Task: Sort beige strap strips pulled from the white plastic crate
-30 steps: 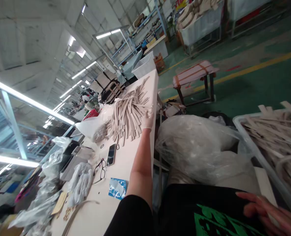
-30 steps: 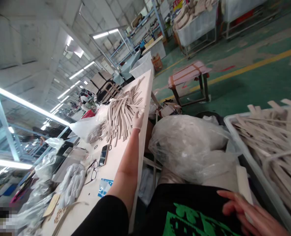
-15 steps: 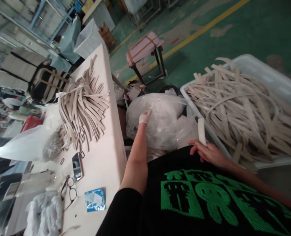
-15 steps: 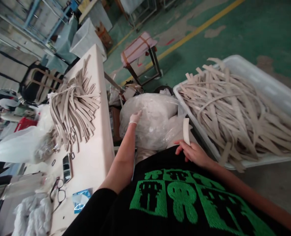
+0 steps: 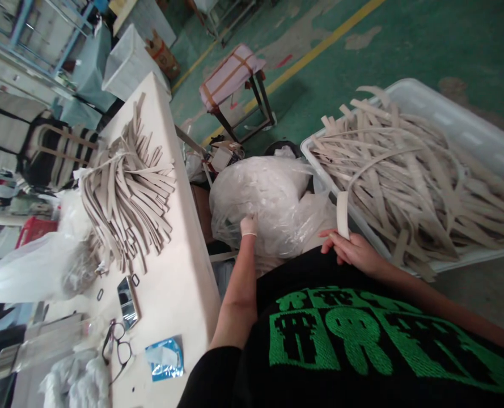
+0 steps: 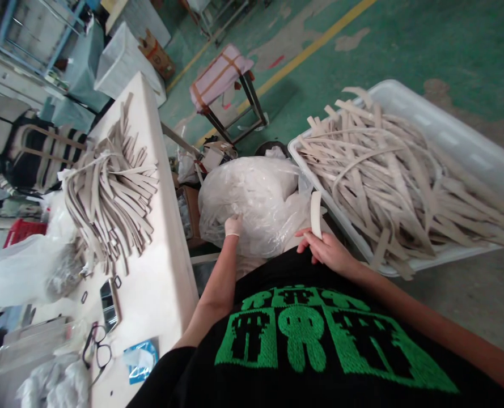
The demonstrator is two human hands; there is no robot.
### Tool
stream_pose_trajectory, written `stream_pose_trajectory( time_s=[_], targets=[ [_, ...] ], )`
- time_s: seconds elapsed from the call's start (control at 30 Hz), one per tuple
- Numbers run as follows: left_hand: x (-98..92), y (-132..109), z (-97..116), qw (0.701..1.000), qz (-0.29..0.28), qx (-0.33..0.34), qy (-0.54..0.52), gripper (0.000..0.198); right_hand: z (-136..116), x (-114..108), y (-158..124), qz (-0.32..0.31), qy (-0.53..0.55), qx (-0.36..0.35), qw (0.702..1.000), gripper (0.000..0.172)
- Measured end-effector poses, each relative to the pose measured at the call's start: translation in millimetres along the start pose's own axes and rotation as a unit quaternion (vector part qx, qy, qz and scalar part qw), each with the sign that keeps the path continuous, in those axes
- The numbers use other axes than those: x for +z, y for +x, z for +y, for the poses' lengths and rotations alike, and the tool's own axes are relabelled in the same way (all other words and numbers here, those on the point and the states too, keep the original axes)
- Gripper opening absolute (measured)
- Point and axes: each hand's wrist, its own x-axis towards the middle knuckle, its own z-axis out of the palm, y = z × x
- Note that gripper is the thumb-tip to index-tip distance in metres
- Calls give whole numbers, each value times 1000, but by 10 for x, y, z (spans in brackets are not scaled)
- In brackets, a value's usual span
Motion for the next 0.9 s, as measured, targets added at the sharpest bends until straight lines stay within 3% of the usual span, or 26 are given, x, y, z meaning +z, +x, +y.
stream_pose_trajectory(
  time_s=[0.13,0.23,0.33,0.43,0.57,0.7,0.8,0.9],
  targets=[
    [-344,-130,25,996,72,14,-55,37,-51,2,80,-2,23,-7,1000,60],
    [-545,-354,157,976,130,64,-160,36,-146,7,124,-6,47,8,999,55],
    [-679,-642,332,939,136,117,-293,34,-298,33,154,-17,64,10,998,48],
    [-777,-945,513,913,120,161,-356,37,-509,102,175,-59,109,-4,992,42],
    [-913,-1280,754,887,128,333,-293,28,-823,278,197,-188,166,30,968,43],
    [-1016,-1468,974,826,139,533,-123,26,-1058,459,217,-313,180,85,929,52],
    [-991,-1538,1043,783,148,604,-31,30,-1179,473,218,-286,187,58,938,32],
    [-878,-1576,1008,791,140,593,-49,33,-1289,359,217,-207,160,-21,965,32]
  ],
)
